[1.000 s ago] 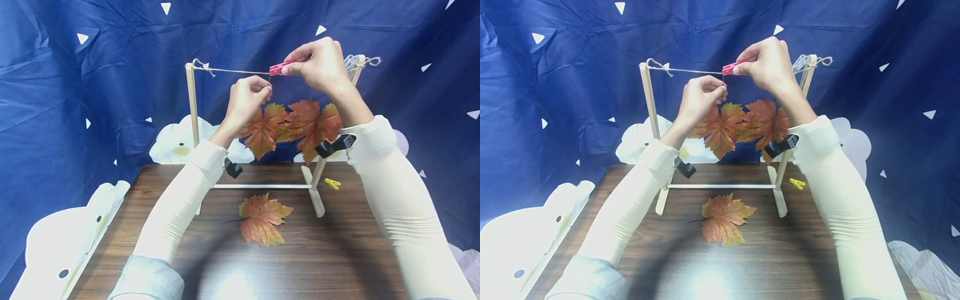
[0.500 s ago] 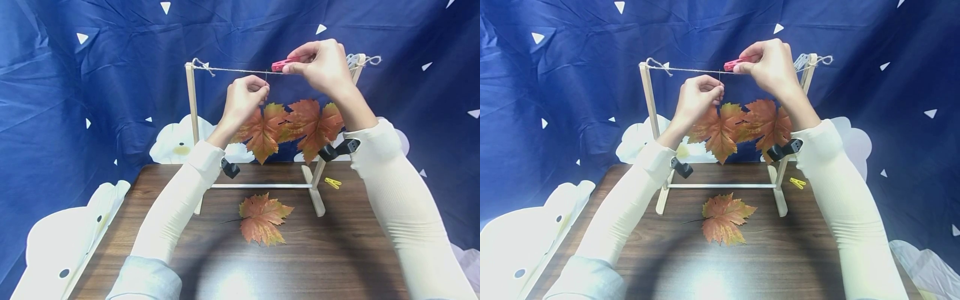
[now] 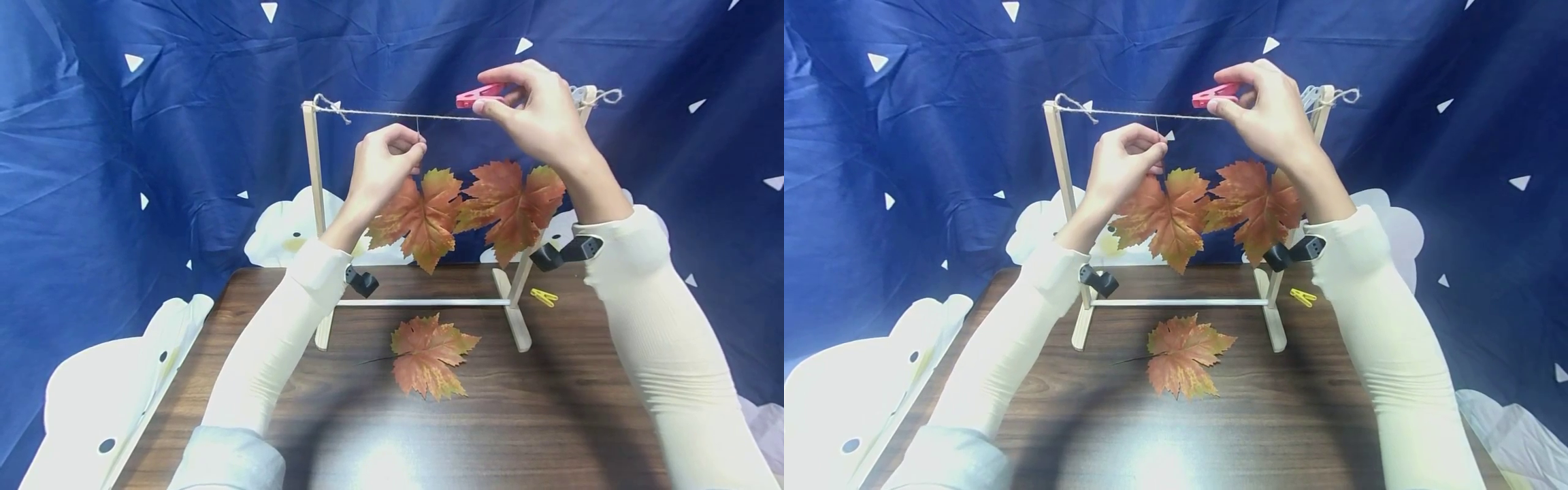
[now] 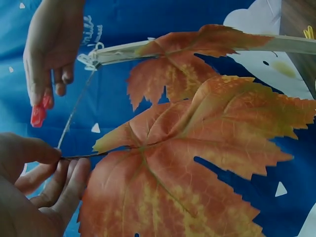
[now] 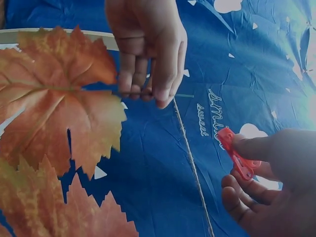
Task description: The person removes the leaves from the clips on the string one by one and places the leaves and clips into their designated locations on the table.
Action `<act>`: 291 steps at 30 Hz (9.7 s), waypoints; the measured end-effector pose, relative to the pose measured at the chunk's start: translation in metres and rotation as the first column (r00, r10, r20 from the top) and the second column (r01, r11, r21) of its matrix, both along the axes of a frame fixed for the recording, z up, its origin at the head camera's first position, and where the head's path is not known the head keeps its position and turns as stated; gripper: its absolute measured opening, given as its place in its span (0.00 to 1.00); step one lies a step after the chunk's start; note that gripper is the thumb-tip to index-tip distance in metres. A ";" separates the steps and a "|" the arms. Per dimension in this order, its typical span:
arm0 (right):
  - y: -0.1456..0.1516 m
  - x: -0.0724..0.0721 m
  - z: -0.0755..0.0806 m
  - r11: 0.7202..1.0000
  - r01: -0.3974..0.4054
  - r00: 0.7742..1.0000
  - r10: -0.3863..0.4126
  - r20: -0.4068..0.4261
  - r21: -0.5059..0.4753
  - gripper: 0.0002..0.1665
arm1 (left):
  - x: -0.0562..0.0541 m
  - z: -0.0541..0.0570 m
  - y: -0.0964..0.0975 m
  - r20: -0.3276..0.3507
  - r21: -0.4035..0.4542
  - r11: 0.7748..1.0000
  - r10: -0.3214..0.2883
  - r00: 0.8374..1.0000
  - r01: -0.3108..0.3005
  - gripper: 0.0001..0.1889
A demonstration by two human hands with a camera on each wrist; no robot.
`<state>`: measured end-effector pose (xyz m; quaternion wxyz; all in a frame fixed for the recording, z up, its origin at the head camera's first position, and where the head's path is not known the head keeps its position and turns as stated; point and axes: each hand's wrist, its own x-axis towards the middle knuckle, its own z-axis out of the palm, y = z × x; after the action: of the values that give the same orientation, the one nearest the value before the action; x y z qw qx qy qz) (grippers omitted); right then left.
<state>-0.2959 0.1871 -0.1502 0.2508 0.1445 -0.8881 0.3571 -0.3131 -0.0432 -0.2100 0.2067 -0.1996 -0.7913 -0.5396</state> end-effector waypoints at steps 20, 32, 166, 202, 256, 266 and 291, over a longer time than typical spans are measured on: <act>0.020 0.012 -0.026 0.996 -0.081 0.995 0.079 -0.055 -0.030 0.25 | 0.022 -0.009 -0.033 -0.005 0.130 0.988 -0.086 0.996 0.086 0.04; 0.040 0.023 -0.049 0.997 -0.071 0.996 0.070 -0.052 -0.016 0.22 | 0.034 -0.016 -0.050 -0.013 0.186 0.971 -0.148 0.989 0.148 0.04; 0.167 0.012 -0.365 0.954 0.093 0.892 -0.207 0.401 0.285 0.28 | 0.078 -0.314 -0.111 0.495 -0.045 0.990 0.141 0.857 -0.137 0.11; 0.165 0.009 -0.373 0.949 0.096 0.877 -0.223 0.427 0.299 0.30 | 0.073 -0.322 -0.102 0.348 -0.501 0.864 0.152 0.925 0.047 0.03; 0.162 0.020 -0.227 0.986 0.128 0.985 -0.138 0.099 0.104 0.11 | 0.050 -0.229 -0.100 0.204 -0.511 0.858 0.065 0.977 0.050 0.04; 0.134 0.043 -0.143 0.981 0.186 0.982 -0.187 0.013 0.050 0.13 | 0.033 -0.155 -0.076 0.125 -0.373 0.925 -0.030 0.992 0.075 0.04; 0.104 0.030 -0.008 0.990 0.141 0.989 -0.141 -0.038 -0.004 0.04 | 0.012 -0.023 0.039 0.074 -0.249 0.952 -0.167 0.983 0.181 0.04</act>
<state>-0.2662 0.2912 -0.1582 0.2924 0.0882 -0.8909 0.3363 -0.3011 -0.0038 -0.2334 0.1102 -0.2792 -0.8385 -0.4548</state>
